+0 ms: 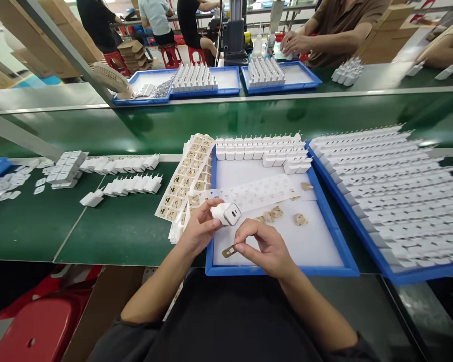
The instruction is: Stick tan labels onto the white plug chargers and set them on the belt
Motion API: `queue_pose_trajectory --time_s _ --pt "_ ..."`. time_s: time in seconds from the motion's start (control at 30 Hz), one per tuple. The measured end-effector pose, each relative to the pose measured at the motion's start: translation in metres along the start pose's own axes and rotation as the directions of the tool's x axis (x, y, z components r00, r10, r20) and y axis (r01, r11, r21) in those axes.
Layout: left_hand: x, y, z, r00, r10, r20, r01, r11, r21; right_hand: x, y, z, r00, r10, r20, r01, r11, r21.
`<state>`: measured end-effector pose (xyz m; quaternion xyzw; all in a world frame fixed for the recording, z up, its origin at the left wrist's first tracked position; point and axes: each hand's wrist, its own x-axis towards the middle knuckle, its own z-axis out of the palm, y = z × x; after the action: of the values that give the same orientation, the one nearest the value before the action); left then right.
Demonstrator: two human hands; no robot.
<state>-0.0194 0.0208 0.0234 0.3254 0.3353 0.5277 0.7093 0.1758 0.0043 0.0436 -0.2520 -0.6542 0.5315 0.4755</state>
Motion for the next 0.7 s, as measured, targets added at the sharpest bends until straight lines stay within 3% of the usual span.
queue_pose_trajectory --time_s 0.1,0.17,0.23,0.4,0.53,0.63,0.7 --pt "-0.004 -0.014 0.003 0.977 0.208 -0.049 -0.202 0.974 0.105 0.001 0.004 0.006 0.999 0.022 -0.038 -0.020 0.999 0.046" --pt "-0.007 -0.022 0.004 0.944 0.330 -0.012 -0.322 0.929 0.183 0.001 0.006 0.006 0.996 0.025 -0.090 -0.017 0.997 0.081" --pt "-0.009 -0.028 0.002 0.924 0.379 0.057 -0.381 0.897 0.225 0.001 0.008 0.004 0.991 0.033 -0.132 -0.017 0.993 0.120" --pt "-0.009 -0.030 -0.004 0.907 0.400 0.135 -0.421 0.875 0.238 -0.002 0.013 -0.001 0.981 0.110 -0.160 -0.076 0.977 0.201" --pt "-0.013 -0.025 -0.005 0.914 0.353 0.201 -0.405 0.831 0.381 -0.003 0.013 -0.001 0.975 0.131 -0.178 -0.099 0.979 0.176" --pt "-0.020 -0.026 -0.005 0.920 0.352 0.174 -0.388 0.745 0.542 -0.003 0.011 -0.001 0.971 0.146 -0.186 -0.120 0.982 0.146" --pt "-0.023 -0.028 -0.006 0.904 0.408 0.130 -0.396 0.681 0.616 -0.002 0.009 0.000 0.950 0.168 -0.262 -0.141 0.983 0.120"
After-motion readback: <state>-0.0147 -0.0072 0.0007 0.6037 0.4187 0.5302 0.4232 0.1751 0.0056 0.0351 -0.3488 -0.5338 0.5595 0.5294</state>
